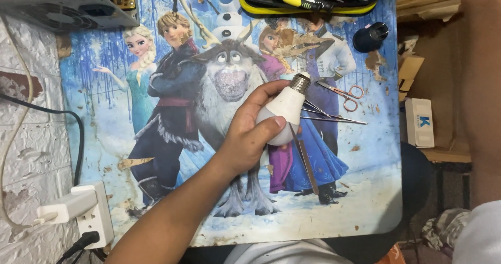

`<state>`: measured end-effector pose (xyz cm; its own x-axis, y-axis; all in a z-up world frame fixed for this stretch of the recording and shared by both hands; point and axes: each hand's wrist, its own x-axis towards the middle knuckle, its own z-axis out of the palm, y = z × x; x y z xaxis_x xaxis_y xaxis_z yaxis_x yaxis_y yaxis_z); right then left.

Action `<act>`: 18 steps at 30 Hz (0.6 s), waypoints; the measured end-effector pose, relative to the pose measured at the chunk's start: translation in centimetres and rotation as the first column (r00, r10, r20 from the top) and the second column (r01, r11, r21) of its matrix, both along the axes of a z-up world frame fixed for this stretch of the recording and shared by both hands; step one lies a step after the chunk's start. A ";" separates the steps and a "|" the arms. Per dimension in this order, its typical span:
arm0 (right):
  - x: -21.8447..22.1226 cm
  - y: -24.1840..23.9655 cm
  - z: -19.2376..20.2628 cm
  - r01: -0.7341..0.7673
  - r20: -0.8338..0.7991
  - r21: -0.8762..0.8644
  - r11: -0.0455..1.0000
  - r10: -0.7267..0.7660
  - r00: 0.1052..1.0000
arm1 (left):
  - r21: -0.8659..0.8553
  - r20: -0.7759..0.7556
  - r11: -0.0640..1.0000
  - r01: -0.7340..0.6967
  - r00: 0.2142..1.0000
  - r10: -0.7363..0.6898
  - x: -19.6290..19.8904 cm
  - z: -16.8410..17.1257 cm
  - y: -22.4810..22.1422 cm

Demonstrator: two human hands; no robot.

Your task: Prying open the plastic casing of an LED bulb using tweezers and a small tool.

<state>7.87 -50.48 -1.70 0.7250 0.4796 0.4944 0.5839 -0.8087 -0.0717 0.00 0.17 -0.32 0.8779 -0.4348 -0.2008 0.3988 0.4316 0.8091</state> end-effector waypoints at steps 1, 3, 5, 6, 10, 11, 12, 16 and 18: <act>0.2 0.2 0.2 -0.001 0.011 -0.018 1.000 0.001 1.000 | 0.010 -0.006 1.000 0.005 1.000 -0.005 0.0 0.1 0.0; 0.7 0.3 0.1 0.000 0.033 -0.055 0.999 0.002 0.999 | 0.004 -0.010 1.000 0.000 1.000 0.000 0.0 0.1 0.0; 1.1 0.7 0.2 0.001 0.054 -0.091 0.996 0.004 0.999 | -0.002 -0.015 1.000 -0.005 1.000 0.005 0.0 0.2 0.0; 1.4 1.1 0.4 0.000 0.064 -0.109 0.994 0.007 0.998 | 0.000 -0.012 1.000 0.006 1.000 -0.006 0.0 0.3 0.0; 3.0 1.7 -0.1 -0.006 0.101 -0.178 0.984 0.024 0.995 | 0.007 0.002 1.000 0.016 1.000 -0.016 0.0 0.3 0.1; 3.3 2.0 0.0 -0.007 0.111 -0.195 0.981 0.029 0.993 | 0.007 0.002 1.000 0.014 1.000 -0.014 0.0 0.3 0.1; 3.5 2.3 0.1 -0.006 0.120 -0.213 0.977 0.033 0.992 | 0.014 0.003 1.000 0.016 1.000 -0.016 0.1 0.4 0.1; 5.0 2.8 -0.4 -0.006 0.153 -0.282 0.959 0.051 0.987 | 0.009 0.000 1.000 0.017 1.000 -0.017 0.0 0.5 0.2; 5.4 3.6 -0.1 -0.004 0.171 -0.315 0.949 0.061 0.983 | 0.000 -0.007 1.000 0.021 1.000 -0.021 0.0 0.6 0.2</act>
<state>13.23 -46.89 -1.82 0.6217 0.6519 0.4342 0.5902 -0.7543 0.2876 0.02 0.42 0.27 0.8668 -0.4535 -0.2073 0.4140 0.4229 0.8060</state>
